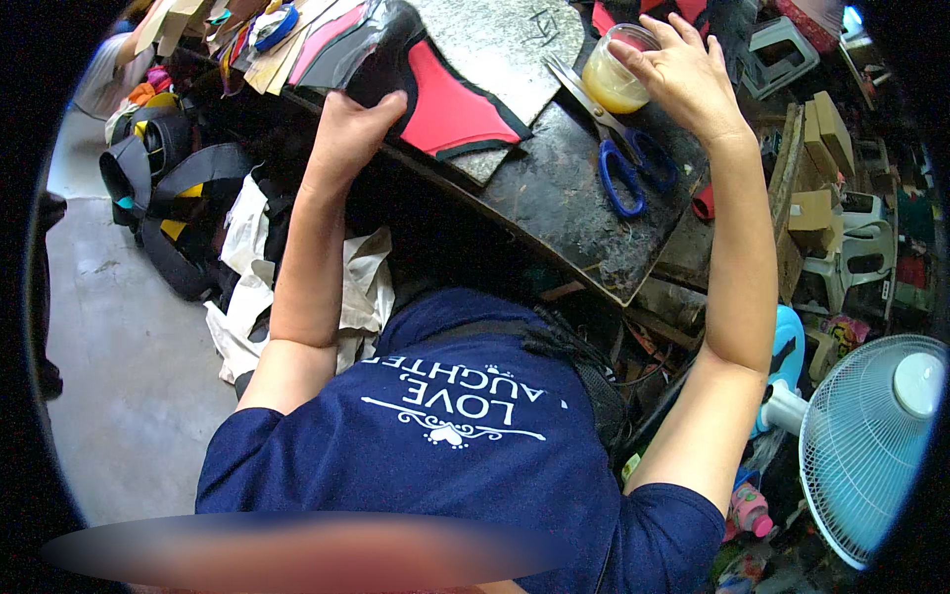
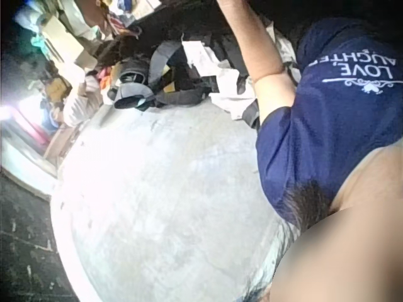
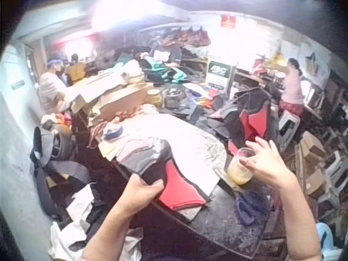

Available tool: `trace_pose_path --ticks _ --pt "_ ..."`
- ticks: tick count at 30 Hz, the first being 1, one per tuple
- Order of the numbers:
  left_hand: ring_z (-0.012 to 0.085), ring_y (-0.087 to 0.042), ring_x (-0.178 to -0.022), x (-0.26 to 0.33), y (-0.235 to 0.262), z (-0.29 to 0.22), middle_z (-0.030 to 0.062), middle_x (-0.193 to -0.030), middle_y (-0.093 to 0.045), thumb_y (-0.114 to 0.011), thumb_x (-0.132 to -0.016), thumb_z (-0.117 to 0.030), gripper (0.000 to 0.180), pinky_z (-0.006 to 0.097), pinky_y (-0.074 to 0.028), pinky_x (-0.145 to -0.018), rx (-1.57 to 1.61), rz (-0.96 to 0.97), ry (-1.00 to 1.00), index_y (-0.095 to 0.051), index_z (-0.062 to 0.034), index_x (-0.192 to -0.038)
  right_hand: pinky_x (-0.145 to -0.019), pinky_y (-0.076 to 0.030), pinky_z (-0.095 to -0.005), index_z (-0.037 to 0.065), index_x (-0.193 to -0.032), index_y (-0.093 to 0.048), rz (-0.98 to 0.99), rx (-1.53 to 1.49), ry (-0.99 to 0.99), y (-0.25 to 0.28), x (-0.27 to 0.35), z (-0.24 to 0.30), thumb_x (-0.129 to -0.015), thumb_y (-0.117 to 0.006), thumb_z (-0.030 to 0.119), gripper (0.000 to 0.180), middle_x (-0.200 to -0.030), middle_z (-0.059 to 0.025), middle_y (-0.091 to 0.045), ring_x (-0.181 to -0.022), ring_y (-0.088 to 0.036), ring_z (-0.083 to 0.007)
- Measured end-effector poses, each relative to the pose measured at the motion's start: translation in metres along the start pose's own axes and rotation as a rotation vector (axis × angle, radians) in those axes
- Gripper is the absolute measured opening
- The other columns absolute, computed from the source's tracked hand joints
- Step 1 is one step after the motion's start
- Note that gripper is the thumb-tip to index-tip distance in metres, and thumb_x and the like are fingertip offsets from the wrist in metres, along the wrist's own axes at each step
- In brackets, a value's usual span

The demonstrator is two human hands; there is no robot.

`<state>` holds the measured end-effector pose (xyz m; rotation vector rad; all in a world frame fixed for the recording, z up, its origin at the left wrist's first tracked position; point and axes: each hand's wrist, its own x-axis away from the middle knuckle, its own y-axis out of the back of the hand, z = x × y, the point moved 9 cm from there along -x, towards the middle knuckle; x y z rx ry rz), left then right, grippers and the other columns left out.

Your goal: The person handles a red and black fabric piece, aligning and pressing its edges together. They then place a white cloth on the work surface and rub it with their hands.

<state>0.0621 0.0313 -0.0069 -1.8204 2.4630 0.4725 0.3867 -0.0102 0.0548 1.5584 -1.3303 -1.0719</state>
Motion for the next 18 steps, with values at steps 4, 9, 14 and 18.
trace_pose_path --ticks 4,9,14,18 --pt "0.0157 -0.066 -0.098 -0.023 0.014 -0.028 0.0081 -0.107 -0.071 -0.072 -0.088 -0.014 0.037 0.032 -0.053 -0.09 -0.078 0.098 -0.225 -0.064 0.0 -0.122 -0.118 -0.025 -0.047 0.01 -0.119 -0.071 -0.274 -0.262 0.137 0.04 0.0 -0.009 -0.106 -0.033 0.054 0.06 -0.138 -0.0108 -0.06 -0.135 -0.046 -0.0287" --pt "0.023 -0.065 -0.096 -0.074 0.019 -0.025 0.01 -0.1 -0.07 -0.069 -0.081 -0.009 0.039 0.034 -0.052 -0.089 -0.308 0.126 -0.186 -0.066 0.0006 -0.119 -0.116 -0.026 -0.0542 0.013 -0.1 -0.079 -0.526 -0.406 0.071 0.078 0.033 -0.029 -0.101 -0.029 0.067 0.074 -0.137 -0.0105 -0.062 -0.14 -0.042 -0.0295" --pt "0.0245 -0.067 -0.094 -0.085 0.006 0.002 0.0131 -0.102 -0.072 -0.067 -0.08 -0.012 0.042 0.037 -0.053 -0.087 -0.181 0.056 -0.117 -0.066 0.0001 -0.12 -0.118 -0.023 -0.0486 0.014 -0.099 -0.079 -0.527 -0.346 0.234 0.098 0.047 0.038 -0.103 -0.032 0.063 0.068 -0.138 -0.0114 -0.06 -0.141 -0.041 -0.0311" --pt "0.0255 -0.067 -0.094 -0.084 0.002 0.004 0.0146 -0.103 -0.072 -0.065 -0.08 -0.012 0.041 0.038 -0.053 -0.088 -0.236 0.07 -0.245 -0.068 -0.0019 -0.12 -0.119 -0.021 -0.0502 0.021 -0.115 -0.076 -0.382 -0.697 0.442 0.079 0.032 0.122 -0.102 -0.036 0.056 0.055 -0.145 -0.0104 -0.055 -0.143 -0.035 -0.0352"
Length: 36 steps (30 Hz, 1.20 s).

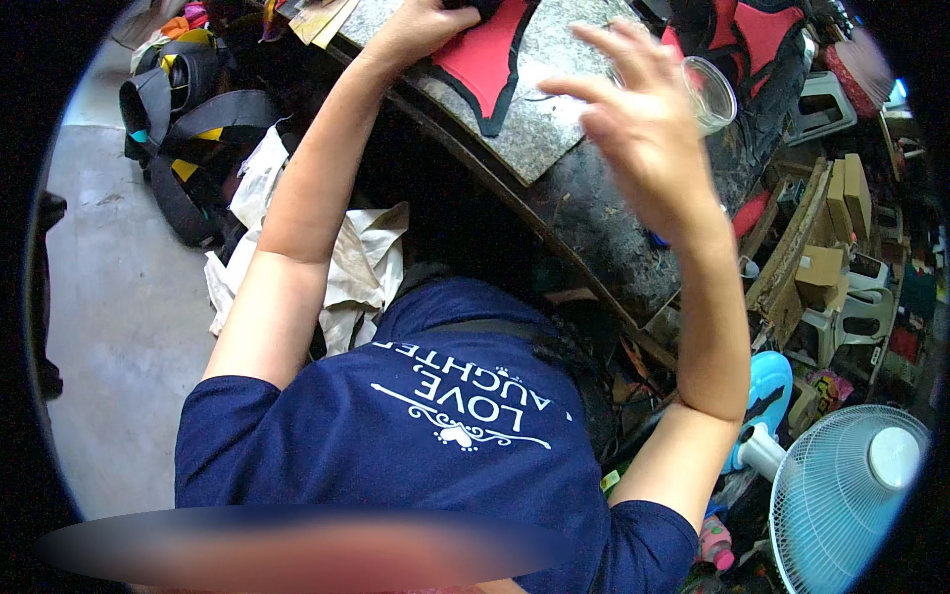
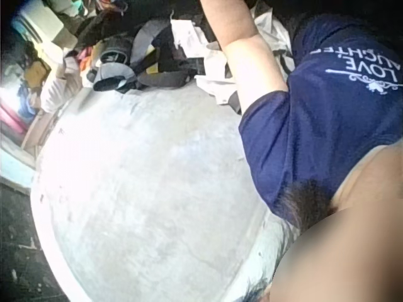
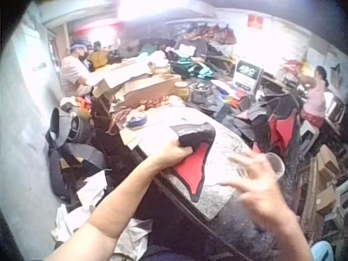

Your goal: The person handles a red and black fabric piece, aligning and pressing its edges together. They then place a white cloth on the work surface and rub it with their hands.

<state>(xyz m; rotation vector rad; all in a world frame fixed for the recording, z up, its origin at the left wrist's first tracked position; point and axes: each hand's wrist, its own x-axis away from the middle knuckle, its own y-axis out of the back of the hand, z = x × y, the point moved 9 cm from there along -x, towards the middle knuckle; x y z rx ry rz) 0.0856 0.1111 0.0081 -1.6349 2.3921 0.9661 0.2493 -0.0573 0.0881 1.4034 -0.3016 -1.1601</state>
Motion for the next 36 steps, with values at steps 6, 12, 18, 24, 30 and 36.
trace_pose_path --ticks 6,12,18,24,30,36 --pt "0.0242 -0.067 -0.093 0.0 -0.008 0.014 0.0129 -0.103 -0.072 -0.063 -0.082 -0.01 0.04 0.038 -0.053 -0.088 0.03 0.17 0.254 -0.068 -0.0047 -0.121 -0.119 -0.011 -0.0619 0.025 -0.134 -0.065 0.13 0.474 0.009 -0.084 -0.008 0.003 -0.097 -0.034 0.069 0.066 -0.154 -0.0055 -0.045 -0.147 -0.031 -0.0316" --pt "0.0255 -0.068 -0.101 -0.003 0.002 -0.027 0.0141 -0.108 -0.073 -0.062 -0.081 -0.009 0.044 0.037 -0.051 -0.094 0.057 -0.04 -0.228 -0.067 -0.0053 -0.124 -0.117 -0.014 -0.0643 0.019 -0.116 -0.074 0.07 0.45 0.092 -0.065 -0.009 0.024 -0.087 -0.048 0.073 0.067 -0.143 -0.0045 -0.055 -0.141 -0.041 -0.0277" --pt "0.0266 -0.066 -0.109 -0.003 -0.007 0.009 0.0159 -0.115 -0.071 -0.062 -0.08 -0.011 0.046 0.037 -0.049 -0.1 -0.042 0.083 0.087 -0.066 -0.0042 -0.126 -0.112 -0.023 -0.0661 0.029 -0.136 -0.062 0.065 0.54 0.094 -0.078 -0.023 -0.004 -0.089 -0.045 0.073 0.066 -0.15 -0.0075 -0.048 -0.138 -0.042 -0.0328" --pt "0.0269 -0.066 -0.108 -0.001 -0.012 0.014 0.0175 -0.114 -0.071 -0.062 -0.082 -0.018 0.046 0.038 -0.049 -0.097 -0.004 0.167 0.21 -0.066 -0.0014 -0.125 -0.114 -0.021 -0.0663 0.036 -0.137 -0.061 0.197 0.35 0.127 -0.081 0.008 0.01 -0.086 -0.046 0.076 0.066 -0.152 -0.0057 -0.046 -0.14 -0.039 -0.0336" --pt "0.018 -0.063 -0.117 0.004 -0.005 -0.005 0.0118 -0.128 -0.065 -0.038 -0.108 -0.048 0.058 0.034 -0.047 -0.106 0.86 -0.068 0.172 -0.059 -0.0003 -0.134 -0.118 -0.011 -0.0653 0.036 -0.137 -0.062 0.23 0.255 0.03 -0.079 0.021 0.023 -0.088 -0.043 0.077 0.067 -0.153 -0.0075 -0.044 -0.143 -0.035 -0.0338" --pt "0.0217 -0.065 -0.111 -0.005 0.011 0.02 0.0101 -0.121 -0.07 -0.05 -0.101 -0.021 0.034 0.037 -0.047 -0.105 1.232 -0.18 0.401 -0.064 -0.001 -0.124 -0.115 -0.02 -0.0655 0.023 -0.096 -0.077 0.095 0.261 -0.004 -0.009 0.015 0.019 -0.084 -0.068 0.056 0.036 -0.141 -0.0062 -0.056 -0.135 -0.045 -0.0321"
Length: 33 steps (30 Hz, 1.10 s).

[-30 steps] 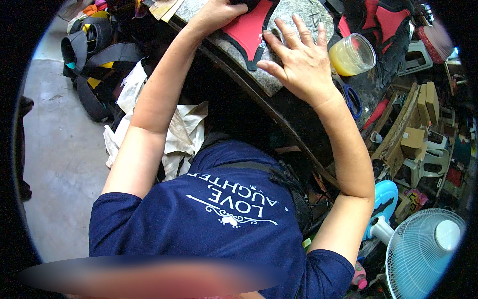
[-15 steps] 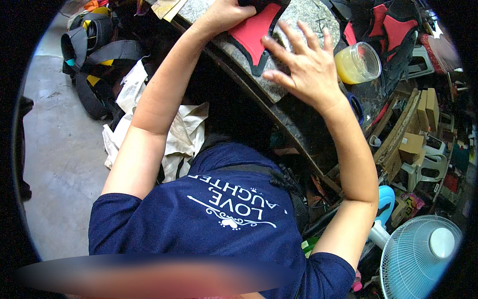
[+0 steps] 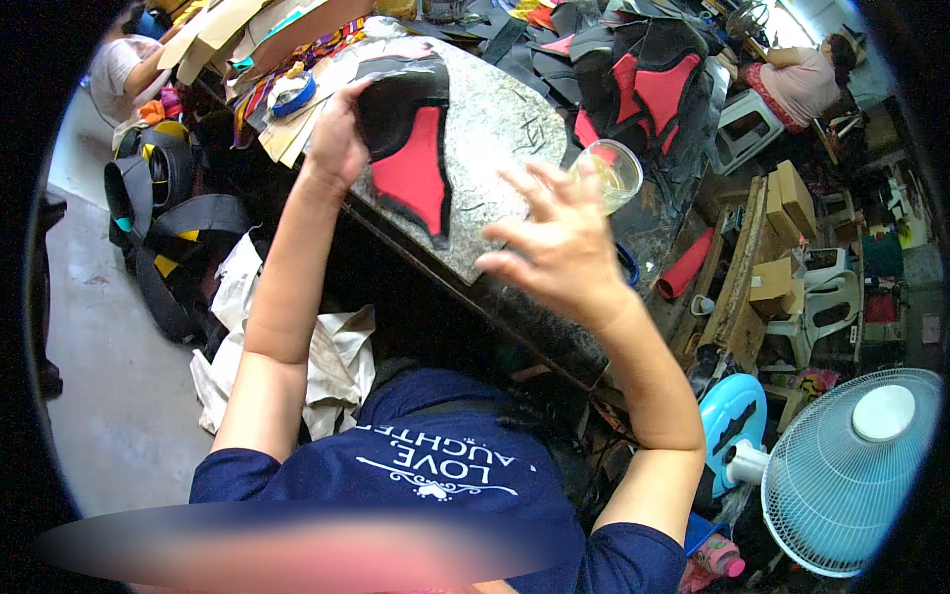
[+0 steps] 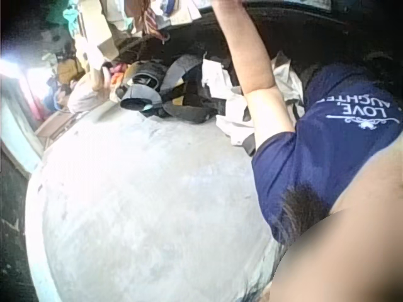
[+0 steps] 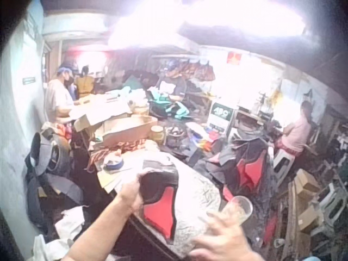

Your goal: The person handles a red and black fabric piece, aligning and pressing its edges together. They then place a white cloth on the work surface and rub it with their hands.

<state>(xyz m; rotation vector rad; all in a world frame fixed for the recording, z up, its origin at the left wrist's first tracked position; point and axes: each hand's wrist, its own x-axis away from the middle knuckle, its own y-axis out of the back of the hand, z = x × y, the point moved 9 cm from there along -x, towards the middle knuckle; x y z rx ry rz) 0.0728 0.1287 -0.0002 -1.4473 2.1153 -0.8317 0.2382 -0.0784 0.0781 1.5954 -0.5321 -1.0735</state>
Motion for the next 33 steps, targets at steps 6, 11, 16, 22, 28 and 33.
trace_pose_path --ticks 6,11,16,22,28,33 --pt "0.0218 -0.072 -0.091 0.03 -0.003 -0.013 0.0104 -0.097 -0.075 -0.058 -0.094 -0.02 0.025 0.036 -0.055 -0.092 0.0 0.251 0.358 -0.07 -0.0001 -0.104 -0.115 -0.025 -0.056 0.015 -0.1 -0.08 -0.04 0.112 -0.354 0.058 0.016 -0.113 -0.1 -0.037 0.062 0.064 -0.138 -0.0123 -0.059 -0.135 -0.044 -0.0354" --pt "0.0113 -0.064 -0.091 0.057 0.012 0.02 0.004 -0.103 -0.07 -0.065 -0.084 -0.02 0.025 0.024 -0.05 -0.083 -0.749 0.133 0.511 -0.07 -0.0085 -0.105 -0.118 -0.018 -0.0635 0.02 -0.103 -0.081 0.365 0.231 -0.476 -0.007 0.024 -0.146 -0.101 -0.039 0.061 0.059 -0.15 -0.0085 -0.049 -0.144 -0.036 -0.0322" --pt "0.0111 -0.063 -0.091 0.06 0.022 0.014 0.0062 -0.105 -0.067 -0.056 -0.071 -0.008 0.058 0.022 -0.05 -0.083 -0.731 0.163 0.487 -0.06 0.002 -0.128 -0.113 -0.027 -0.0604 0.015 -0.083 -0.077 -0.053 0.163 -0.367 0.053 0.008 -0.135 -0.102 -0.042 0.051 0.054 -0.132 -0.009 -0.063 -0.13 -0.05 -0.0321" --pt "0.0119 -0.063 -0.079 0.058 0.029 0.016 0.0074 -0.103 -0.067 -0.053 -0.069 -0.006 0.059 0.023 -0.053 -0.073 -0.793 0.166 0.51 -0.061 0.0023 -0.127 -0.115 -0.022 -0.0604 0.013 -0.099 -0.077 -0.144 0.198 -0.374 0.085 0.025 -0.109 -0.102 -0.027 0.065 0.072 -0.128 -0.0131 -0.064 -0.131 -0.05 -0.0334" --pt "0.0101 -0.061 -0.079 0.057 0.022 0.012 0.0051 -0.096 -0.066 -0.053 -0.07 -0.009 0.057 0.023 -0.051 -0.072 -0.907 0.231 0.531 -0.064 -0.0009 -0.125 -0.117 -0.017 -0.0604 0.013 -0.101 -0.078 -0.21 -0.049 -0.293 0.097 0.009 -0.071 -0.099 -0.024 0.071 0.079 -0.128 -0.013 -0.064 -0.133 -0.048 -0.0348" --pt "0.0085 -0.056 -0.078 0.05 0.035 -0.002 0.0017 -0.091 -0.064 -0.057 -0.075 -0.013 0.053 0.022 -0.047 -0.07 -1.136 0.233 0.394 -0.066 -0.0035 -0.126 -0.116 -0.025 -0.0486 0.005 -0.12 -0.073 -0.148 -0.275 -0.221 0.071 -0.015 -0.046 -0.098 -0.017 0.074 0.092 -0.135 -0.0174 -0.06 -0.135 -0.046 -0.0348"
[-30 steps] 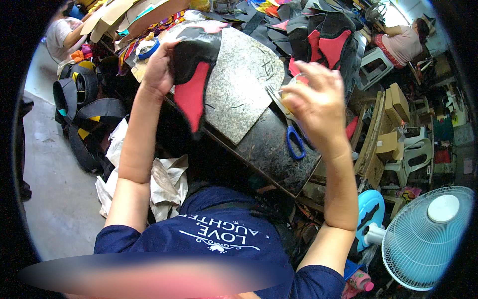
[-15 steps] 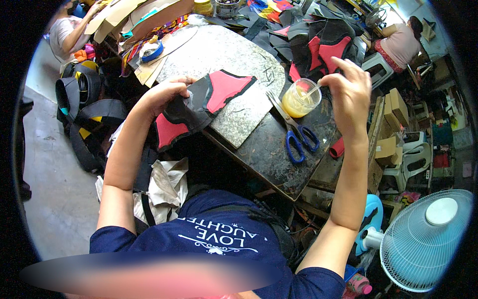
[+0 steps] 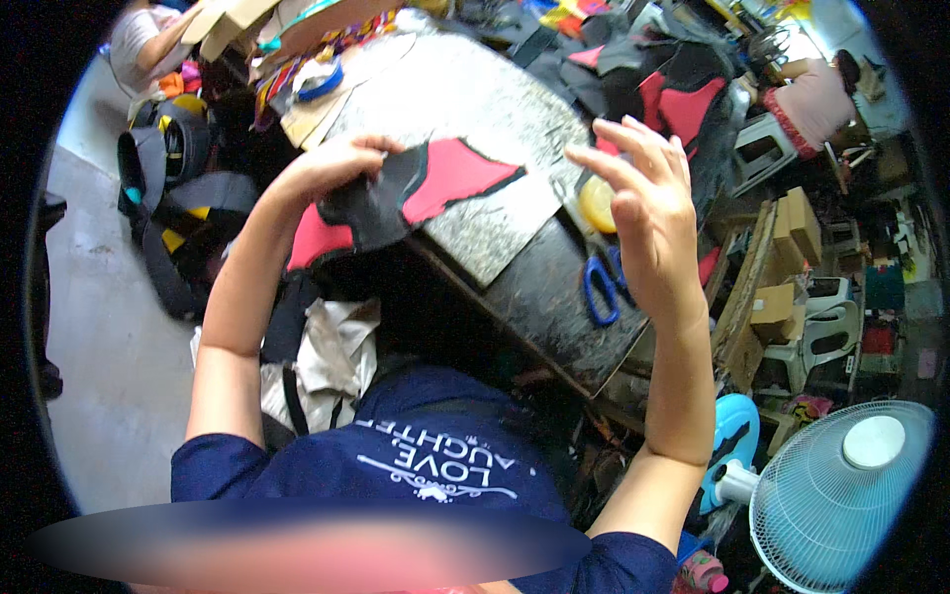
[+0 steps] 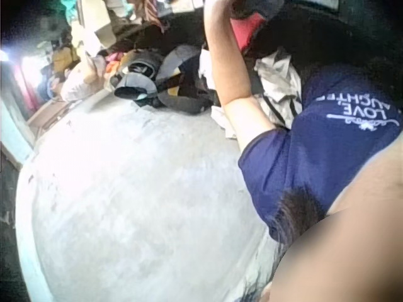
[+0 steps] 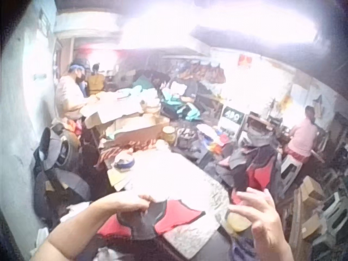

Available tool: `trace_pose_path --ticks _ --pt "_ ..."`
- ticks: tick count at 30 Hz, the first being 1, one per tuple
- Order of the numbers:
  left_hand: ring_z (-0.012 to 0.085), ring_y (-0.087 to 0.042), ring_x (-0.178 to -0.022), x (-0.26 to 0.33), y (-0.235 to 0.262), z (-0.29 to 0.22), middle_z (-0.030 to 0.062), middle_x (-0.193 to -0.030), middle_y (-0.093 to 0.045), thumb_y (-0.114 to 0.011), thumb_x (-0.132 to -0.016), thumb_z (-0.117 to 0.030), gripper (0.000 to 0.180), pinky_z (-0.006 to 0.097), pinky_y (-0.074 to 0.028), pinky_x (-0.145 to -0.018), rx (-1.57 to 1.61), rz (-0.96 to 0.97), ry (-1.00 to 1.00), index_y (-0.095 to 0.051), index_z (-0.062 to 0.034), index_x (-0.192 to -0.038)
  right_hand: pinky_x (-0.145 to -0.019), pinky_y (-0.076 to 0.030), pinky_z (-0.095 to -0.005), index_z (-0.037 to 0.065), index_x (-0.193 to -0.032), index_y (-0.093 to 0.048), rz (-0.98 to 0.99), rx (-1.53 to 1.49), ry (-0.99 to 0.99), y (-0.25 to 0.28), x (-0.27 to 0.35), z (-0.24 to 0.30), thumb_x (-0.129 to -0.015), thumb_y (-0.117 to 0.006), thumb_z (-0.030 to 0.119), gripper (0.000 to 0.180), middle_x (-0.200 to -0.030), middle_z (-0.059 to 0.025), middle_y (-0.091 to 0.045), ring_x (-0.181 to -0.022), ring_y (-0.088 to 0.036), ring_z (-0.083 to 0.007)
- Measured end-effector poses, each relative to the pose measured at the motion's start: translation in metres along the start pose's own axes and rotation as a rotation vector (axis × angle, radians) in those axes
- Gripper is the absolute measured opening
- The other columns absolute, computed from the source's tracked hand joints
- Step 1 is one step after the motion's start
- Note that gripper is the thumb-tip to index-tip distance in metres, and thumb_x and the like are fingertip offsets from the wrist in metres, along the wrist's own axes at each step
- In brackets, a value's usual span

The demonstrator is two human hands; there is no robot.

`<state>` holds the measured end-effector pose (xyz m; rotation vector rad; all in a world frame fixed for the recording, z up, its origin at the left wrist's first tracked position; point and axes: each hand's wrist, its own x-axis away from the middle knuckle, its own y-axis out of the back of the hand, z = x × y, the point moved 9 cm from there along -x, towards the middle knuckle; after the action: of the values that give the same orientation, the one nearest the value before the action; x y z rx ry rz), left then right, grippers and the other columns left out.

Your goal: The person handles a red and black fabric piece, aligning and pressing its edges together. They then place a white cloth on the work surface and rub it with their hands.

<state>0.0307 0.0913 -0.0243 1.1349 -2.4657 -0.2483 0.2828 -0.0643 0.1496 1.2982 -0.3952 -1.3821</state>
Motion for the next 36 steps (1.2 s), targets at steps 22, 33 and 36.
trace_pose_path --ticks 22,33,36 --pt "0.007 -0.059 -0.071 0.006 0.004 0.002 0.0027 -0.095 -0.067 -0.057 -0.07 -0.005 0.05 0.02 -0.05 -0.065 0.136 -0.05 -0.008 -0.07 -0.0026 -0.118 -0.12 -0.013 -0.0604 0.002 -0.122 -0.069 0.099 0.633 0.12 -0.133 0.013 0.0 -0.095 -0.04 0.069 0.078 -0.139 -0.0158 -0.059 -0.143 -0.04 -0.0325" --pt "0.0078 -0.06 -0.072 0.005 0.003 0.001 0.0043 -0.098 -0.067 -0.057 -0.07 -0.005 0.05 0.02 -0.052 -0.063 0.121 -0.044 0.0 -0.07 -0.0021 -0.117 -0.121 -0.009 -0.0606 0.002 -0.132 -0.064 0.148 0.615 0.207 -0.156 0.019 0.023 -0.09 -0.04 0.076 0.088 -0.142 -0.013 -0.058 -0.145 -0.037 -0.0316" --pt "0.0084 -0.061 -0.072 0.004 0.003 0.0 0.0051 -0.099 -0.067 -0.057 -0.07 -0.005 0.05 0.021 -0.053 -0.064 0.117 -0.038 -0.036 -0.07 -0.0017 -0.118 -0.119 -0.012 -0.0639 0.004 -0.129 -0.065 0.186 0.519 0.214 -0.155 0.02 0.036 -0.092 -0.041 0.073 0.082 -0.143 -0.0128 -0.056 -0.144 -0.038 -0.0333"
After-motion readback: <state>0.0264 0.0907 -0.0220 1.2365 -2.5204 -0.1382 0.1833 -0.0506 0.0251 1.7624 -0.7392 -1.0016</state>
